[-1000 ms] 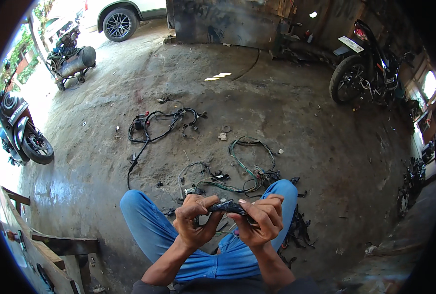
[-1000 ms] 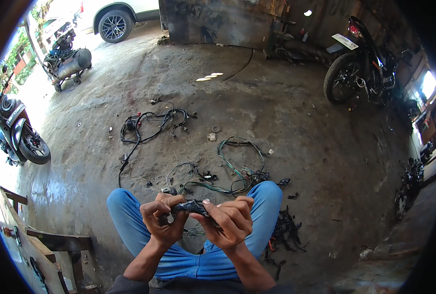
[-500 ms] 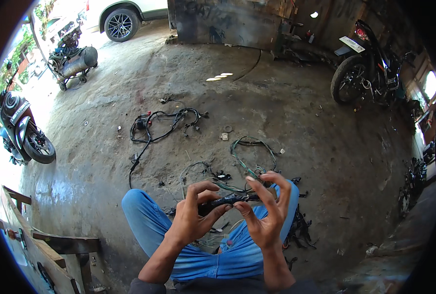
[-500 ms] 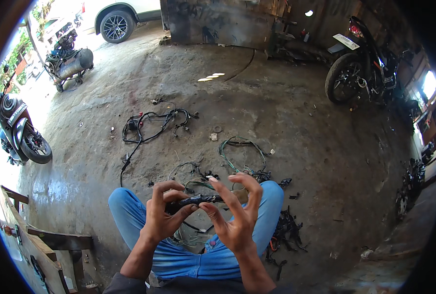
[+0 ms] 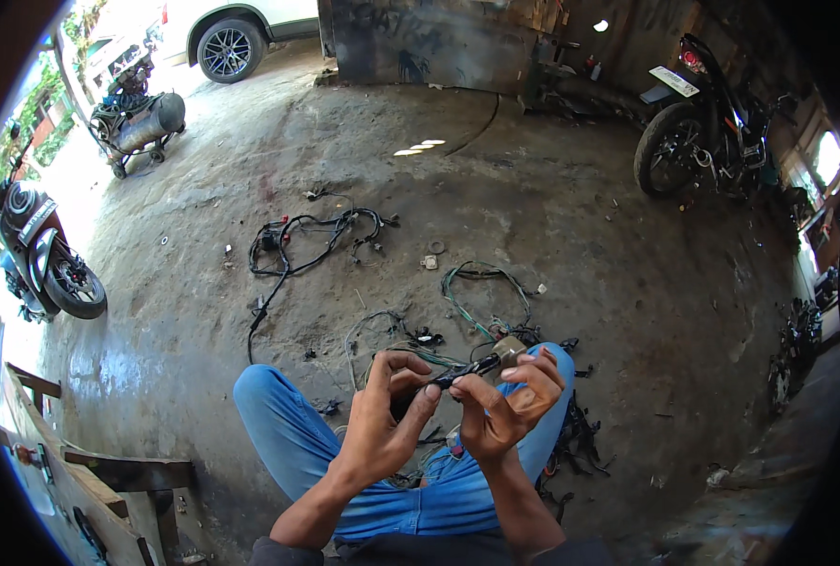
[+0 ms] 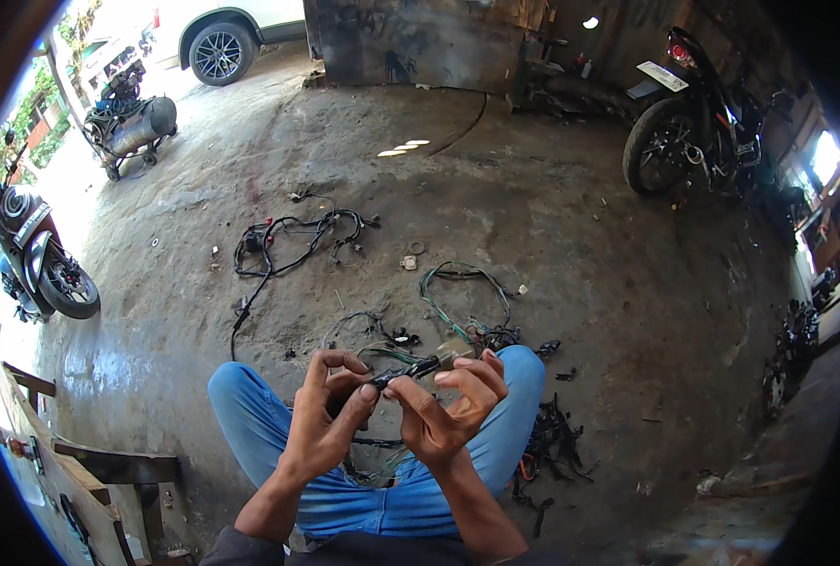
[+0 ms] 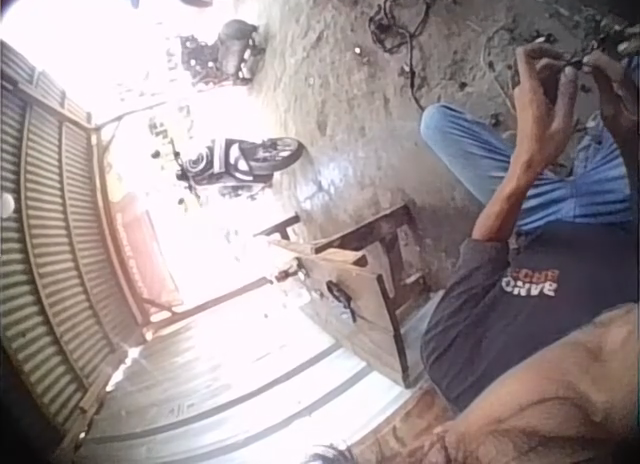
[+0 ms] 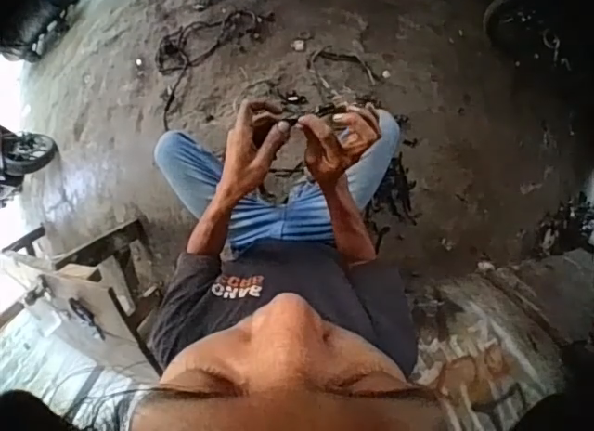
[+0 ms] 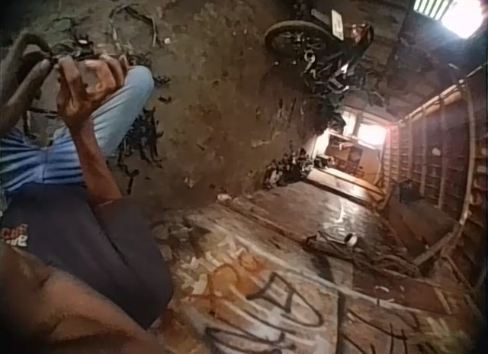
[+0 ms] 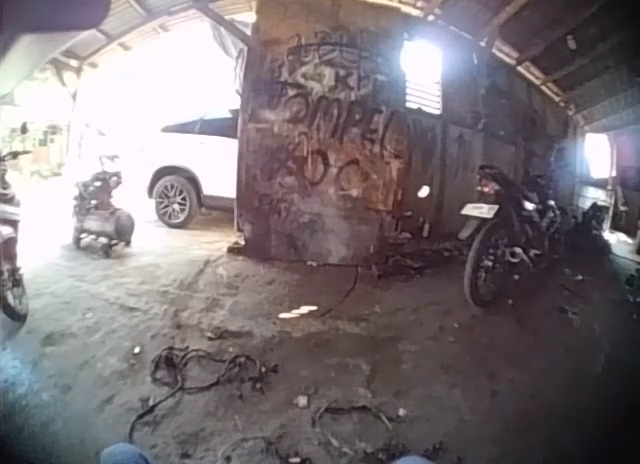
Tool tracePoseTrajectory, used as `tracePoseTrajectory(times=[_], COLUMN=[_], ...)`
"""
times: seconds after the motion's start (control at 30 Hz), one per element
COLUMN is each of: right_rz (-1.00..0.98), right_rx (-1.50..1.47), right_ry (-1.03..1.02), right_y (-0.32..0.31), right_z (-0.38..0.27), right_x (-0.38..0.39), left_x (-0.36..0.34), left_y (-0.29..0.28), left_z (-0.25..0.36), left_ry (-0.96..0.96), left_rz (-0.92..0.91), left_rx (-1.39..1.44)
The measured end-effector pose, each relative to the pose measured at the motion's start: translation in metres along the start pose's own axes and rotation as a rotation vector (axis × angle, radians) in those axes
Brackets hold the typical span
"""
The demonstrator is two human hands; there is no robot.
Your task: Inspecting and repairing a motorcycle electrical wiring harness.
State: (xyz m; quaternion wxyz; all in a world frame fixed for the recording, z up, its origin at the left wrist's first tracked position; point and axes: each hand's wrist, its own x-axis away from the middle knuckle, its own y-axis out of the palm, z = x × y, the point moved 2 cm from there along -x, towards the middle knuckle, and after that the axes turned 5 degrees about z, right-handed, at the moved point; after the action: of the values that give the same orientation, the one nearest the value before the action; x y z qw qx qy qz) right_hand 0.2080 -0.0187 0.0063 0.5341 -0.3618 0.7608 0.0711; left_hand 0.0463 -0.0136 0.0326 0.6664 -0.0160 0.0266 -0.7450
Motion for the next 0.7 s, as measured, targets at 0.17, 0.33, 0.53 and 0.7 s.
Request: tracePoseTrajectory(times=[0.17,0.33,0.53,0.7], right_rz=[-0.044,-0.180,-0.298,-0.345], right_rx=[-0.047,-0.232,-0.710,-0.828], right_ry=[0.021,0.180,0.727,0.829], right_y=[0.003,0.004,0.013,0.017], right_z=[0.002,0.004,-0.001,-0.002], right_x=[0.012,0.008,-0.010,-0.021], left_x=[0.003,0.000,-0.011,-0.013], left_y=[0.002,0.004,-0.005,-0.012], left_z=[-0.009,-0.006,0.001,0.005], left_ry=[-0.095,-0.217,-0.350,-0.378], left_rz=[0.041,0.080,-0.106,-0.188], left_rx=[0.154,0.492,0.764,0.775])
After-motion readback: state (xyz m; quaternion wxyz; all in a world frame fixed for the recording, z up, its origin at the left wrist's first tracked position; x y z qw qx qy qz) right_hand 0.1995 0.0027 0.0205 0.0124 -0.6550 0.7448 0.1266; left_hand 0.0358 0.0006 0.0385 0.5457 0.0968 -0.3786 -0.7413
